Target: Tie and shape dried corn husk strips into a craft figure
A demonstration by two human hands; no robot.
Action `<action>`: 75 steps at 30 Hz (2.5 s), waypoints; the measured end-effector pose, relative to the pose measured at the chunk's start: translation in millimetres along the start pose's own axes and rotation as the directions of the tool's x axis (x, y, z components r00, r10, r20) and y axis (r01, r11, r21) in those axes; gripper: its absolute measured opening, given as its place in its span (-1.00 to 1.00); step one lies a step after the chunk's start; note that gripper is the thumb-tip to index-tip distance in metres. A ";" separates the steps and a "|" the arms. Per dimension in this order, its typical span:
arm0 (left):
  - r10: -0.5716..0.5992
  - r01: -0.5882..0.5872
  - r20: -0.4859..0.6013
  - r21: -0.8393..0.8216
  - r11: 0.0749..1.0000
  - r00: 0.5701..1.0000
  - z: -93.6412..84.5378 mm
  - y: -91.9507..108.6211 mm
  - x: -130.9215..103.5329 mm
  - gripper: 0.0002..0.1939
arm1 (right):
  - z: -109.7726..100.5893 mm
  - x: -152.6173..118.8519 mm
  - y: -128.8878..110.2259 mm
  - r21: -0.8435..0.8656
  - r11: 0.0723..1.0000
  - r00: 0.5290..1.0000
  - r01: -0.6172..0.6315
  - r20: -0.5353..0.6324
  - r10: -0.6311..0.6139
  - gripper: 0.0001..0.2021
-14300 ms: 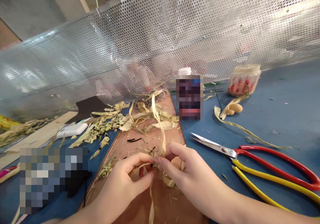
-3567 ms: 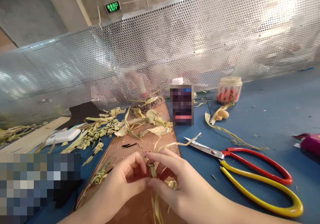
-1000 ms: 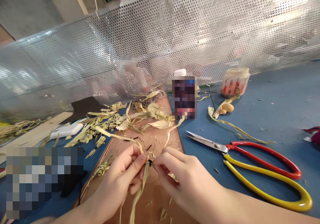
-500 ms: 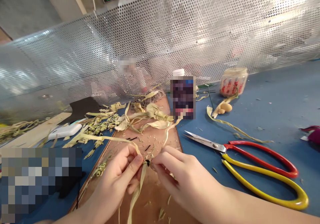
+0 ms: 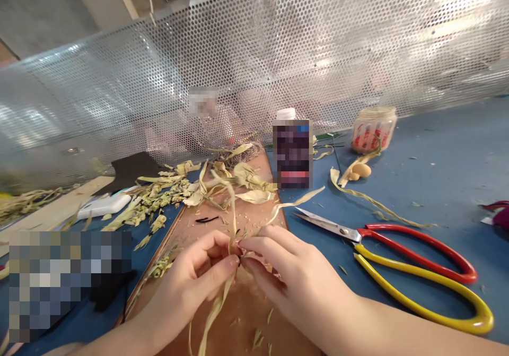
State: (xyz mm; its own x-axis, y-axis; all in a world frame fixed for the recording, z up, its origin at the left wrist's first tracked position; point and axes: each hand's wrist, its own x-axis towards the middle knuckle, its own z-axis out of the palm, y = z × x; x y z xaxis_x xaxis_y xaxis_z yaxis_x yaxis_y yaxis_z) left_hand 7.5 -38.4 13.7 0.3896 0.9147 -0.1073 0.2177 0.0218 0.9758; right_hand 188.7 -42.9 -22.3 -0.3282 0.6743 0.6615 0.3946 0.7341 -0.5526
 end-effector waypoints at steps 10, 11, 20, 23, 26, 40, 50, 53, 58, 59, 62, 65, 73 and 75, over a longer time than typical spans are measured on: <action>0.003 -0.006 0.052 0.058 0.998 0.999 4.0 -4.9 1.8 -0.87 | -4.5 6.6 -7.5 -0.021 0.998 0.997 -0.058 0.042 0.059 -0.89; 0.004 -0.007 0.060 0.053 0.999 0.998 5.0 -5.8 1.3 -0.86 | -4.6 7.0 -8.3 0.003 0.997 0.996 -0.072 0.060 0.072 -0.90; -0.057 0.056 0.029 0.030 0.998 0.998 9.9 -8.5 0.7 -0.86 | -4.7 9.7 -7.8 0.312 0.892 0.944 -0.327 0.145 0.295 -0.84; -0.055 0.054 0.039 0.011 0.998 0.998 9.5 -9.4 1.3 -0.87 | -4.6 9.3 -8.7 0.341 0.870 0.934 -0.356 0.126 0.333 -0.84; -0.052 0.054 0.053 -0.021 0.998 0.997 9.6 -11.3 0.8 -0.87 | -4.3 8.8 -9.5 0.343 0.862 0.927 -0.374 0.099 0.363 -0.80; -0.079 0.080 0.100 -0.004 0.997 0.992 9.2 -8.9 2.6 -0.85 | -1.6 4.5 -9.2 0.335 0.799 0.861 -0.500 0.090 0.501 -0.71; -0.077 0.082 0.078 -0.067 0.994 0.994 11.2 -3.4 -2.9 -0.69 | -2.1 9.2 -9.8 0.373 0.715 0.791 -0.591 0.092 0.605 -0.66; -0.097 0.103 0.087 -0.071 0.992 0.991 10.9 -2.5 -3.5 -0.69 | -2.7 8.9 -9.7 0.386 0.679 0.761 -0.625 0.106 0.640 -0.68; -0.105 0.109 0.087 -0.034 0.993 0.991 9.5 -3.8 -2.4 -0.68 | -3.0 7.2 -9.5 0.386 0.675 0.758 -0.630 0.114 0.642 -0.67; -0.107 0.110 0.089 -0.029 0.993 0.990 9.6 -4.0 -2.1 -0.68 | -2.8 7.1 -9.6 0.385 0.673 0.757 -0.631 0.117 0.643 -0.67; -0.118 0.121 0.100 -0.020 0.992 0.988 10.3 -3.6 -1.7 -0.69 | -2.4 7.5 -10.1 0.392 0.663 0.751 -0.638 0.127 0.648 -0.66; -0.118 0.123 0.112 -0.034 0.992 0.987 11.0 -2.5 -2.1 -0.71 | -2.6 8.1 -10.3 0.387 0.665 0.750 -0.639 0.122 0.650 -0.64; -0.119 0.130 0.131 -0.080 0.988 0.984 12.2 -1.5 -2.3 -0.71 | -3.4 7.3 -9.7 0.388 0.663 0.749 -0.640 0.121 0.652 -0.62; -0.119 0.130 0.137 -0.075 0.989 0.983 12.0 -2.3 -1.8 -0.71 | -3.2 8.0 -10.5 0.389 0.662 0.745 -0.640 0.106 0.658 -0.63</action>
State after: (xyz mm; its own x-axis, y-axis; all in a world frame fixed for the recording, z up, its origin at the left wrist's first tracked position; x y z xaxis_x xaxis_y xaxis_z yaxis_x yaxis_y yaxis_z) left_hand 17.0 -44.9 9.4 0.4794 0.8418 -0.2480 0.1988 0.1711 0.9650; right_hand 184.6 -45.5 -9.6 -0.0758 0.9943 0.0752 0.1372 0.0851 -0.9869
